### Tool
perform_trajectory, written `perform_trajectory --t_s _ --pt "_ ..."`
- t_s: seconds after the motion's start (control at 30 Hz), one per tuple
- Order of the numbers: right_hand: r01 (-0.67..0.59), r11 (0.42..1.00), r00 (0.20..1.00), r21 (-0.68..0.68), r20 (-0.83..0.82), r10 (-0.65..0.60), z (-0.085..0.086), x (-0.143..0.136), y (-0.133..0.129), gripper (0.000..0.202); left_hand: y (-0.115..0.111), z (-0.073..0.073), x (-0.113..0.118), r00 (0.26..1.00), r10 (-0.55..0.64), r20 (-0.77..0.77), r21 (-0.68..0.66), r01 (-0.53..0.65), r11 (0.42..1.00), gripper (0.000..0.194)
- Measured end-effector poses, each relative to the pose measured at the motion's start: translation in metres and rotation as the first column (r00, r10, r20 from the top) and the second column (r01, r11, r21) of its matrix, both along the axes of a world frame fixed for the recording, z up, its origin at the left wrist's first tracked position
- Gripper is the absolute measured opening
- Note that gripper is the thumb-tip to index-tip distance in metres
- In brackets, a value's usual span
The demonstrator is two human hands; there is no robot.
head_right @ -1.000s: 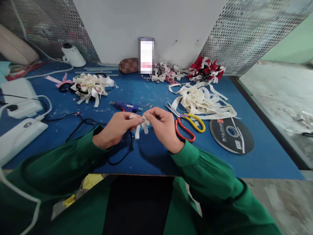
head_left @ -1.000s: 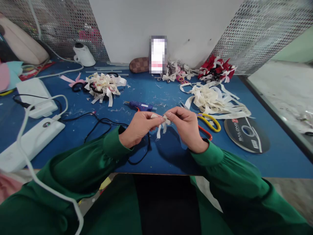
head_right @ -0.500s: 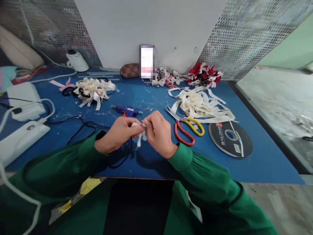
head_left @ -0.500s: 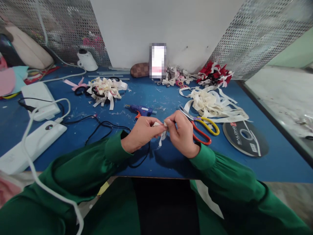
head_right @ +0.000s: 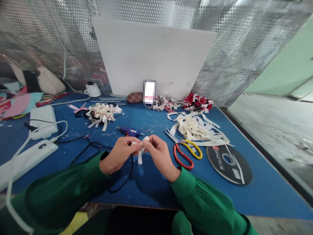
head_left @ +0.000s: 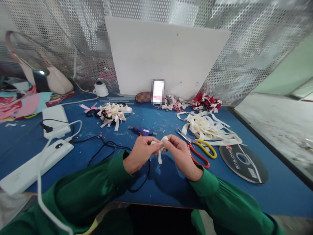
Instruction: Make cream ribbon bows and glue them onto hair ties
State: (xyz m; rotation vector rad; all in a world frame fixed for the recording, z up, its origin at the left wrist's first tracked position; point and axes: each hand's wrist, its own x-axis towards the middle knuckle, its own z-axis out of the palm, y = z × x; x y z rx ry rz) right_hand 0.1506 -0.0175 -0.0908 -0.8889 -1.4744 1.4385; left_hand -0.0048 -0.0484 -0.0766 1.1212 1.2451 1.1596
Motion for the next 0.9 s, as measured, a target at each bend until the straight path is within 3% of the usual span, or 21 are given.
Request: perform_trajectory --t_s 0.2,0.37,0.43,0.53,0.63,0.9 --pt "0.107 0.984 0.988 0.141 0.099 -0.122 -0.0033 -0.0007 -0.0024 0.025 -0.0009 -0.0043 0.0010 1.000 0.000 -0.022 -0.002 0.000 1.000 0.027" --pt "0.135 0.863 0.950 0.487 0.184 -0.253 -0.0013 0.0027 -0.0060 0.024 -0.0033 -0.0018 0.0017 0.997 -0.044 0.068 -0.033 0.046 0.998 0.032" --pt "0.127 0.902 0.960 0.412 0.179 -0.217 -0.0017 0.0027 -0.0044 0.025 -0.0043 0.0002 0.0016 0.998 -0.054 0.040 -0.001 0.054 0.999 0.030" --pt "0.098 0.985 0.989 0.138 0.092 -0.112 -0.0052 0.0007 0.0003 0.028 -0.0042 0.0011 0.0018 0.999 -0.050 0.002 0.030 0.050 0.998 0.028" --pt "0.071 0.997 0.997 -0.013 -0.012 -0.071 -0.0078 -0.0007 0.0036 0.029 -0.0021 -0.0009 0.0021 0.999 -0.052 0.006 0.033 0.051 0.998 0.028" --pt "0.072 0.997 0.997 0.003 -0.008 -0.072 -0.0017 0.0014 0.0026 0.024 0.0034 -0.0082 0.0008 0.998 -0.014 0.057 -0.016 0.015 1.000 0.033"
